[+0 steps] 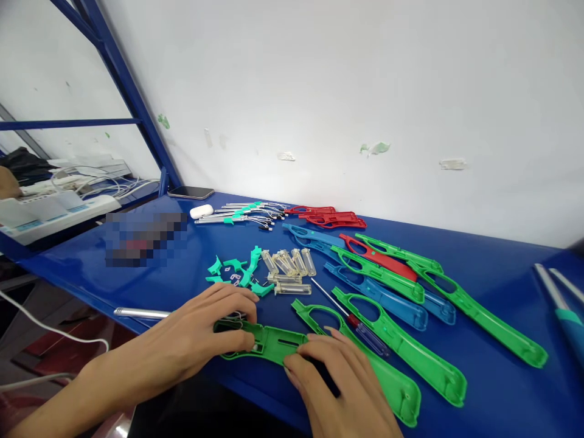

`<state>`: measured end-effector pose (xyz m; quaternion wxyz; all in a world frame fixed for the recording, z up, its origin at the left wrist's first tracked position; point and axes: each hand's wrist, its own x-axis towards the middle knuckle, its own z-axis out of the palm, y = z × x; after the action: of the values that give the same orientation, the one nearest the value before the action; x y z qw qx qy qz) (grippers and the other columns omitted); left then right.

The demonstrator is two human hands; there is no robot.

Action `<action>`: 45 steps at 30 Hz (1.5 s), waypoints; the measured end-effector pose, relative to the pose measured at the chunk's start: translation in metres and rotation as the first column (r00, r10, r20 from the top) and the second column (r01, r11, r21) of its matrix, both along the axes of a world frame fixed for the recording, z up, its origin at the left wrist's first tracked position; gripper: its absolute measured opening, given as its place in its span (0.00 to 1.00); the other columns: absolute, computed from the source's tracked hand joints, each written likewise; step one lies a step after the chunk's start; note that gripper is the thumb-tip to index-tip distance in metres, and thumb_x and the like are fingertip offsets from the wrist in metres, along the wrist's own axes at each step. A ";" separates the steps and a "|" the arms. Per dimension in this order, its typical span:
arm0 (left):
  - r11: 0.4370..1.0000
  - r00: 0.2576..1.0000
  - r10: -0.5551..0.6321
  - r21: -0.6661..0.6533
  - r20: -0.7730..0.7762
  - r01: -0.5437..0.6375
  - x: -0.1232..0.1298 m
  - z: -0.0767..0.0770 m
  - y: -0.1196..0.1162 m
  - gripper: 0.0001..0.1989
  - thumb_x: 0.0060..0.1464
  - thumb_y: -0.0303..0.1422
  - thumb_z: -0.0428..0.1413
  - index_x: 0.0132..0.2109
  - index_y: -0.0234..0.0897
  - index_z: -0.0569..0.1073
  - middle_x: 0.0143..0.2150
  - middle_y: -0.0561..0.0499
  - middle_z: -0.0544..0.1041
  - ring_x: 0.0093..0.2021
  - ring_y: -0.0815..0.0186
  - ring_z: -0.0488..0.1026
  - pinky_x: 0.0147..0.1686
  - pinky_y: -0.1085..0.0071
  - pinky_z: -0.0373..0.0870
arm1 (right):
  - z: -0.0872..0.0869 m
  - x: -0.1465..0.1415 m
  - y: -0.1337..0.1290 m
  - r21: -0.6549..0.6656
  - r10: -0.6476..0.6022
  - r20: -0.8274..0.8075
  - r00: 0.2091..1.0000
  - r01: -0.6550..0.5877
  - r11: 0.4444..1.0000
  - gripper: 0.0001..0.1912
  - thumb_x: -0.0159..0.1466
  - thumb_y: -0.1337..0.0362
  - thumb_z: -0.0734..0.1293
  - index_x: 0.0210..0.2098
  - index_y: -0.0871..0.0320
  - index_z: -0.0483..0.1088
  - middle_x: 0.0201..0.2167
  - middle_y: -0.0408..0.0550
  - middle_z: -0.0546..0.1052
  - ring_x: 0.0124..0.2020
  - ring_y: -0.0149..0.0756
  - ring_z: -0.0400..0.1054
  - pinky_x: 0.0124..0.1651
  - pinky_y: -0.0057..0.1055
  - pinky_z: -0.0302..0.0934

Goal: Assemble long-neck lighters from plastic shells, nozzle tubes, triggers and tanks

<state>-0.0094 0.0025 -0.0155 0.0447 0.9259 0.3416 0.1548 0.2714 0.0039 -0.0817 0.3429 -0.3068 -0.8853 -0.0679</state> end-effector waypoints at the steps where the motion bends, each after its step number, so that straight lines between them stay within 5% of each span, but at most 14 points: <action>1: 1.000 1.000 0.001 0.003 0.004 -0.001 0.000 -0.001 0.000 0.21 0.65 0.12 0.48 0.50 0.42 0.75 0.52 0.48 0.73 0.53 0.59 0.69 0.54 0.64 0.66 | -0.001 0.000 0.000 0.006 0.003 0.001 1.000 -0.003 1.000 0.13 0.75 0.68 0.62 0.47 0.50 0.80 0.42 0.44 0.84 0.45 0.38 0.83 0.56 0.40 0.78; 8: 0.999 0.999 -0.017 -0.033 0.051 0.019 -0.002 0.000 0.000 0.25 0.65 0.12 0.47 0.53 0.44 0.77 0.56 0.47 0.73 0.55 0.59 0.69 0.55 0.65 0.68 | -0.002 0.002 -0.002 0.002 0.009 -0.006 1.000 -0.009 1.000 0.13 0.75 0.69 0.63 0.48 0.51 0.79 0.42 0.45 0.84 0.45 0.38 0.83 0.57 0.40 0.77; 19: 0.999 0.997 -0.041 0.004 0.061 0.040 0.003 0.000 0.002 0.17 0.70 0.17 0.48 0.52 0.40 0.77 0.51 0.47 0.76 0.57 0.59 0.71 0.59 0.62 0.66 | 0.001 -0.001 -0.002 -0.018 -0.001 -0.008 1.000 0.001 1.000 0.13 0.76 0.67 0.63 0.47 0.51 0.79 0.42 0.45 0.84 0.46 0.37 0.82 0.60 0.40 0.76; 37: 0.983 0.997 0.025 0.186 -0.077 -0.011 0.009 -0.001 0.001 0.13 0.74 0.21 0.47 0.47 0.41 0.73 0.47 0.47 0.72 0.53 0.58 0.69 0.50 0.64 0.69 | 0.002 -0.004 -0.004 -0.047 -0.018 -0.087 0.996 0.014 0.999 0.13 0.75 0.69 0.62 0.46 0.51 0.79 0.41 0.44 0.83 0.45 0.36 0.82 0.61 0.38 0.74; 45: 0.990 0.999 0.030 0.140 -0.029 -0.026 0.010 -0.005 0.003 0.12 0.75 0.24 0.47 0.44 0.40 0.73 0.46 0.49 0.73 0.52 0.60 0.69 0.52 0.65 0.68 | 0.001 -0.004 -0.004 -0.059 -0.011 -0.075 0.997 0.006 0.998 0.12 0.75 0.69 0.63 0.47 0.50 0.78 0.41 0.42 0.82 0.46 0.35 0.81 0.61 0.38 0.74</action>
<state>0.0008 0.0050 -0.0202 -0.0278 0.9242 0.3435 0.1648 0.2670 -0.0001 -0.0807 0.3667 -0.3228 -0.8720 -0.0315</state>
